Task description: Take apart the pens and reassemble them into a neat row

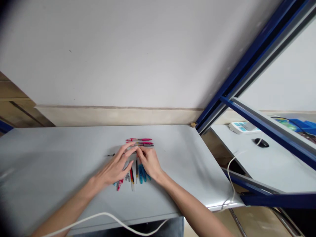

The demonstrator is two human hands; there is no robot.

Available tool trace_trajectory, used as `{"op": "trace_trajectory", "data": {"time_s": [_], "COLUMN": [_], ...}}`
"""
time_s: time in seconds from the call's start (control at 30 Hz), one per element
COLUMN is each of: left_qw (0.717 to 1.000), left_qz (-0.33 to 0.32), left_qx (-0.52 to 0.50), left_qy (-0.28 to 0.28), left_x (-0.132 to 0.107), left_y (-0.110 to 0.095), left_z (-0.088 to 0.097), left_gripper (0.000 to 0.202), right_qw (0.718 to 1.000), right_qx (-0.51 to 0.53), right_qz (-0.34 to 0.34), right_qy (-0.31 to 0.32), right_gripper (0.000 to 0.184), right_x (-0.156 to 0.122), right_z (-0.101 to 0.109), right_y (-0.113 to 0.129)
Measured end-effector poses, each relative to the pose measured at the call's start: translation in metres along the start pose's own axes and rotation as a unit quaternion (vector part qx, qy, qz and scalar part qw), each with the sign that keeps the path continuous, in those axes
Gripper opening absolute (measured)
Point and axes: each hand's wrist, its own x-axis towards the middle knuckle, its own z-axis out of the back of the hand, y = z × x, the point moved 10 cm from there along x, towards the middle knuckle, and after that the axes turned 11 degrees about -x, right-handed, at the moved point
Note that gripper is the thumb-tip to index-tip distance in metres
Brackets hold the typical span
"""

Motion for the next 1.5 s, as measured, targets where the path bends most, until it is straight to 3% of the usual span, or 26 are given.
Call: {"op": "trace_trajectory", "data": {"time_s": [0.13,0.23,0.33,0.53,0.73,0.87,0.97,1.13,1.37,1.5], "left_qw": [0.993,0.985,0.986,0.992,0.994,0.993,0.993,0.994,0.992,0.993], "left_qz": [0.015,0.055,0.057,0.046,0.070,0.056,0.057,0.072,0.054,0.061], "left_qx": [0.051,0.106,0.103,0.034,0.020,0.021,0.025,0.012,0.002,-0.004], "left_qy": [-0.109,-0.125,-0.116,-0.110,-0.081,-0.099,-0.102,-0.083,-0.113,-0.103], "left_x": [0.000,-0.002,-0.003,-0.004,-0.005,-0.004,-0.004,-0.004,-0.006,-0.005], "left_y": [0.014,0.033,0.040,0.034,0.039,0.034,0.036,0.045,0.045,0.050], "left_z": [0.039,0.051,0.050,0.042,0.032,0.035,0.037,0.034,0.037,0.032], "left_gripper": [0.064,0.041,0.014,0.015,0.018,0.022,0.020,0.021,0.018,0.018], "right_qw": [0.998,0.996,0.994,0.993,0.991,0.993,0.989,0.993,0.992,0.999], "right_qx": [0.043,0.087,0.110,0.093,0.126,0.090,0.107,0.103,0.075,-0.021], "right_qz": [-0.033,-0.023,-0.014,-0.069,-0.035,-0.069,-0.084,-0.060,-0.059,-0.019], "right_qy": [-0.018,-0.026,-0.027,0.006,-0.016,0.027,0.055,0.020,0.080,0.046], "right_gripper": [0.047,0.044,0.040,0.056,0.036,0.056,0.057,0.045,0.053,0.044], "right_x": [0.004,0.006,0.007,0.008,0.011,0.011,0.012,0.014,0.013,0.019], "right_z": [0.008,0.012,0.016,0.013,0.020,0.011,0.004,0.015,0.007,0.021], "right_y": [-0.008,-0.007,-0.005,-0.015,-0.009,-0.018,-0.023,-0.018,-0.018,-0.020]}}
